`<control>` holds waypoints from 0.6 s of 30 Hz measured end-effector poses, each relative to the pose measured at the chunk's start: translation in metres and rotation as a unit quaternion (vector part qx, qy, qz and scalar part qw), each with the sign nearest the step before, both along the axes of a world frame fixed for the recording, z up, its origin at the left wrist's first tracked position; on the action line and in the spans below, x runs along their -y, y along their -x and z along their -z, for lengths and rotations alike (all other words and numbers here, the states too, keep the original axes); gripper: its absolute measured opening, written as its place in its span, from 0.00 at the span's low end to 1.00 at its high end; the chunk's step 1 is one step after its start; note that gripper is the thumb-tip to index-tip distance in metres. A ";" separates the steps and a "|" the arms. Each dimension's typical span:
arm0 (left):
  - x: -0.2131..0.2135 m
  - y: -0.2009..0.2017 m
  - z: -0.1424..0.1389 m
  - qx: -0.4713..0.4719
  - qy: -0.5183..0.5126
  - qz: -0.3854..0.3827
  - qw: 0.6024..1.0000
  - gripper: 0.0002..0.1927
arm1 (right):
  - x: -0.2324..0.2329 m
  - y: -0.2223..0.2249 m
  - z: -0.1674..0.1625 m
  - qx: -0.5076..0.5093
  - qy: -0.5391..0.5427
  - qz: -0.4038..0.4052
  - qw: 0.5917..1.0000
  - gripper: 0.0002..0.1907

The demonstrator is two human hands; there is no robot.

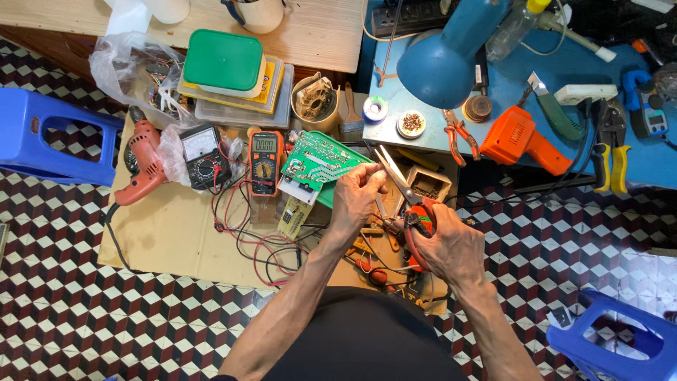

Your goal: The person works on a green circuit board at a cluttered workbench. They use pliers to strip a wire, then use a heat gun to apply heat to specific points on the board. The person flips the board over to inspect both sides and continues heating different areas.

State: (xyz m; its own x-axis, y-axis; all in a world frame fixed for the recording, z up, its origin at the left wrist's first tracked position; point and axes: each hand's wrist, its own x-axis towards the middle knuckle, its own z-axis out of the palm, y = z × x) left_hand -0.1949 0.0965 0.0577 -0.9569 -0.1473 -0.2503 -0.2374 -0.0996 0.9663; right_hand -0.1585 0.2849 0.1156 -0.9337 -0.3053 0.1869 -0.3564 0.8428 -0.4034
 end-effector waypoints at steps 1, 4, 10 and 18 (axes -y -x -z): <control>0.002 0.000 -0.002 0.006 0.017 0.015 1.000 0.14 | -0.005 0.002 -0.002 0.040 -0.017 0.007 0.999 0.28; 0.006 -0.001 -0.010 0.007 0.040 0.048 0.998 0.14 | -0.012 0.004 -0.005 0.097 -0.036 0.010 0.995 0.31; -0.006 -0.011 -0.018 0.034 -0.074 0.000 0.997 0.14 | 0.003 -0.007 -0.003 0.147 -0.052 0.068 0.985 0.32; -0.028 -0.015 -0.011 0.068 -0.235 -0.074 0.967 0.13 | 0.021 -0.021 0.006 0.077 -0.022 0.110 0.991 0.30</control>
